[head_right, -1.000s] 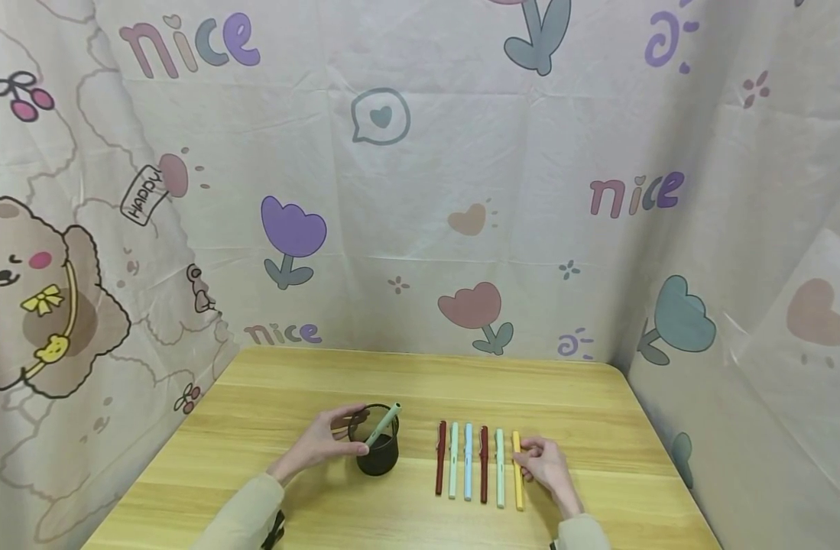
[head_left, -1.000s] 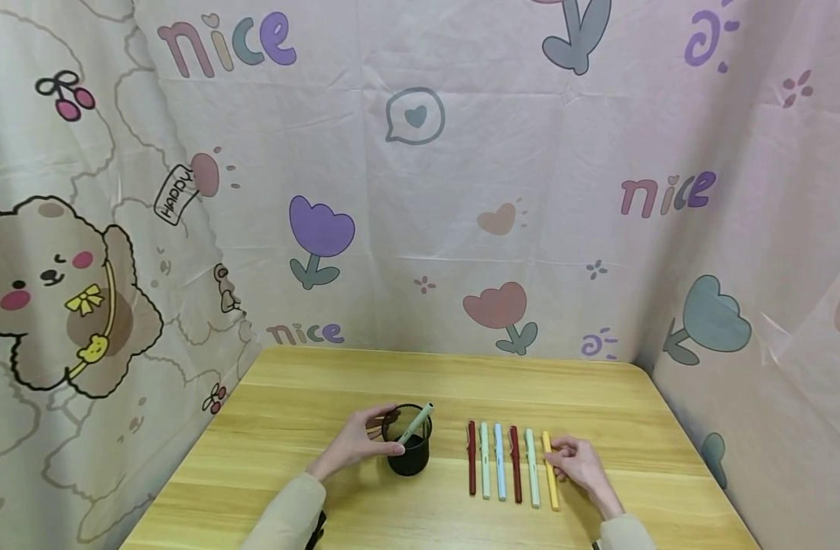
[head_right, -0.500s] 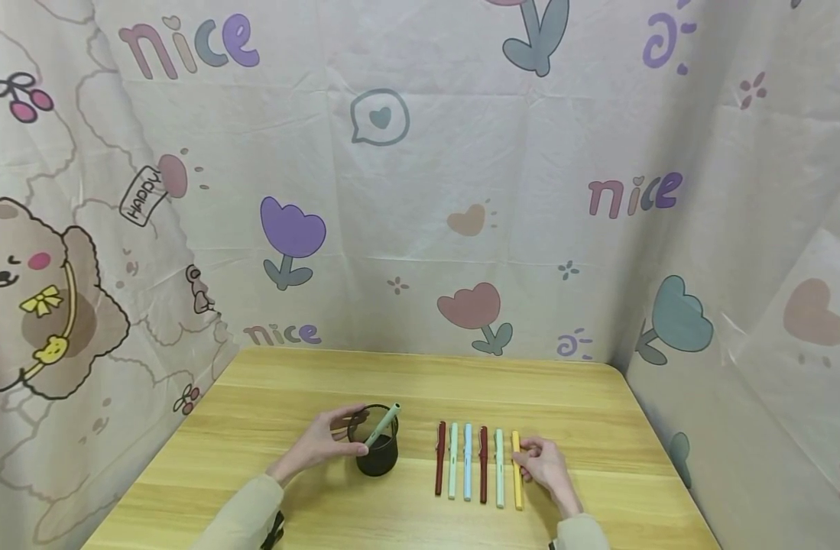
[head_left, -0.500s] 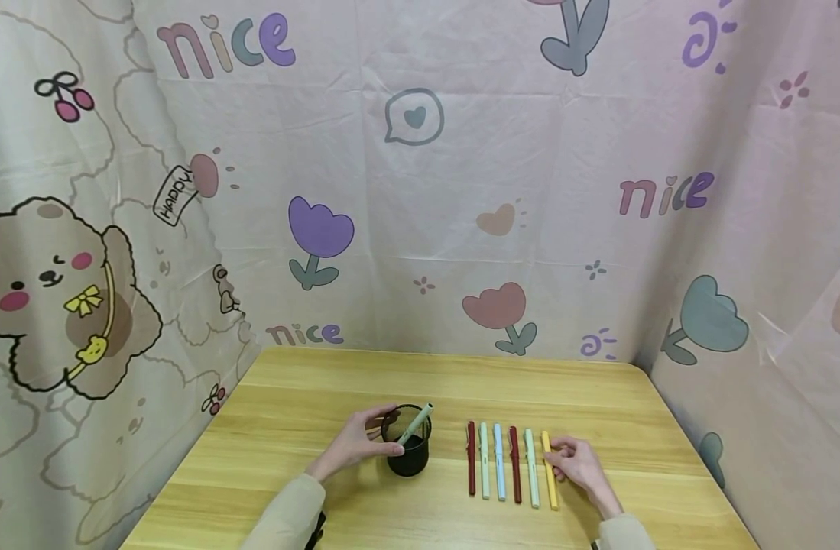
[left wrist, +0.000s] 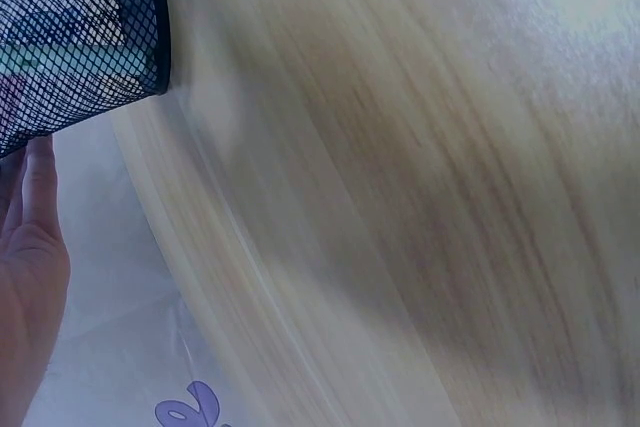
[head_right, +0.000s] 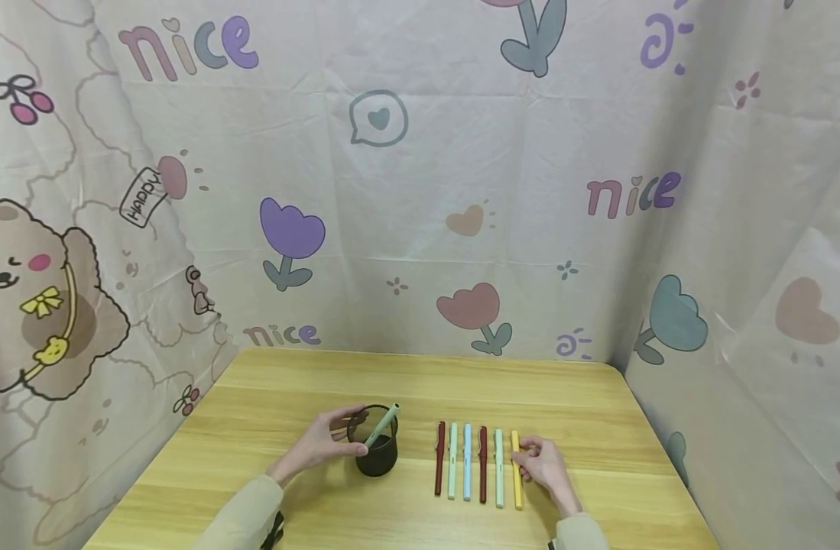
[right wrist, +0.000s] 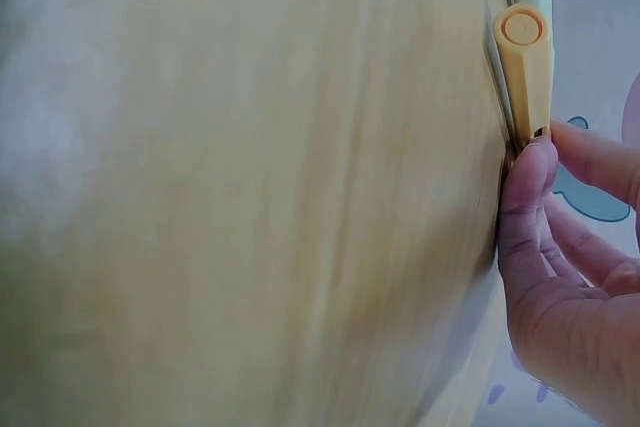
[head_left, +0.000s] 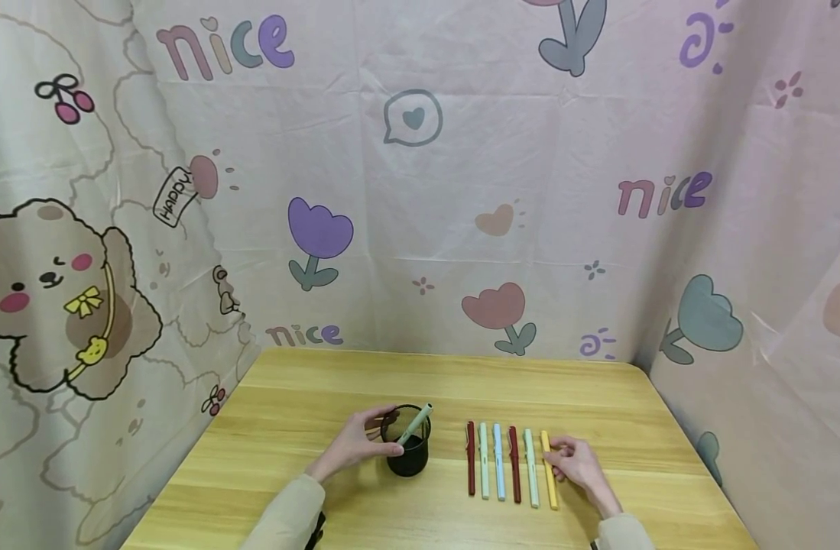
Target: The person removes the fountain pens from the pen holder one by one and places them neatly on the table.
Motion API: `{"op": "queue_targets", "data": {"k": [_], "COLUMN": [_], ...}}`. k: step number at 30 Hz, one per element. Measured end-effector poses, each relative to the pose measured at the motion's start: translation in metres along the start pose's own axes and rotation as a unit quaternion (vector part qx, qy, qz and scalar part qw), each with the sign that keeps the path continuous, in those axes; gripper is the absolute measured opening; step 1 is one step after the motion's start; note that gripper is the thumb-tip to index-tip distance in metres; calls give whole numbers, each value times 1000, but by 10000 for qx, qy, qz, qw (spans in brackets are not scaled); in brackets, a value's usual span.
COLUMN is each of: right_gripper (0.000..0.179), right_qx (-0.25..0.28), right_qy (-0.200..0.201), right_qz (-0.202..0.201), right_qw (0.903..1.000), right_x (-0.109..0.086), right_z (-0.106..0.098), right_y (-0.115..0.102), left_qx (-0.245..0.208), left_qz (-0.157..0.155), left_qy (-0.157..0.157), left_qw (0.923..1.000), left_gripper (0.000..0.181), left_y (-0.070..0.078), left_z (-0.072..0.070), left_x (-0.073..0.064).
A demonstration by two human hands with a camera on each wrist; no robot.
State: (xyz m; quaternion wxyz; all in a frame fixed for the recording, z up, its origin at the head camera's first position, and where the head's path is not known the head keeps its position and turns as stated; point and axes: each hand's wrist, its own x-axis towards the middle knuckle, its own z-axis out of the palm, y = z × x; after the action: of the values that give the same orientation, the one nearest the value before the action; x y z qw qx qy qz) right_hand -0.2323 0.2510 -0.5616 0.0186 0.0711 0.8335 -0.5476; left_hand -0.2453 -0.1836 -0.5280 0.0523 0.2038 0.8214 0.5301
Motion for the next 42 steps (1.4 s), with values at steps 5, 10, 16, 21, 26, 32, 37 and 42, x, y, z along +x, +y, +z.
{"op": "queue_targets", "data": {"k": [5, 10, 16, 21, 26, 32, 37, 42], "right_gripper": [36, 40, 48, 45, 37, 32, 30, 33], "right_qx": [-8, 162, 212, -124, -348, 162, 446, 552], "right_qy": [26, -29, -17, 306, 625, 518, 209, -288], "right_qz": [-14, 133, 119, -154, -604, -1181, -1549, -1765], "right_qw": [10000, 9998, 9997, 9993, 9956, 9915, 9867, 9823], "right_x": [0, 0, -2, -4, -5, -7, -9, -6], "right_z": [1, 1, -1, 1, 11, 36, 59, 80], "right_y": [0, -2, -6, -14, -29, -52, -72, -91], "left_qx": [-20, -6, 24, 89, 106, 59, 37, 43], "left_qz": [-1, 25, 28, 47, 8, 12, 33, -2], "left_qy": [-10, -22, -24, -11, 0, -1, -16, -24], "left_qw": [10000, 10000, 10000, 9999, 9999, 10000, 10000, 10000], "left_gripper": [79, 79, 78, 78, 78, 78, 78, 78], "left_y": [0, 0, 1, -1, -1, 0, -1, 0], "left_z": [0, -1, 0, 0, 0, 0, 0, -1], "left_x": [0, 0, 2, 3, 2, 2, 2, 1]}}
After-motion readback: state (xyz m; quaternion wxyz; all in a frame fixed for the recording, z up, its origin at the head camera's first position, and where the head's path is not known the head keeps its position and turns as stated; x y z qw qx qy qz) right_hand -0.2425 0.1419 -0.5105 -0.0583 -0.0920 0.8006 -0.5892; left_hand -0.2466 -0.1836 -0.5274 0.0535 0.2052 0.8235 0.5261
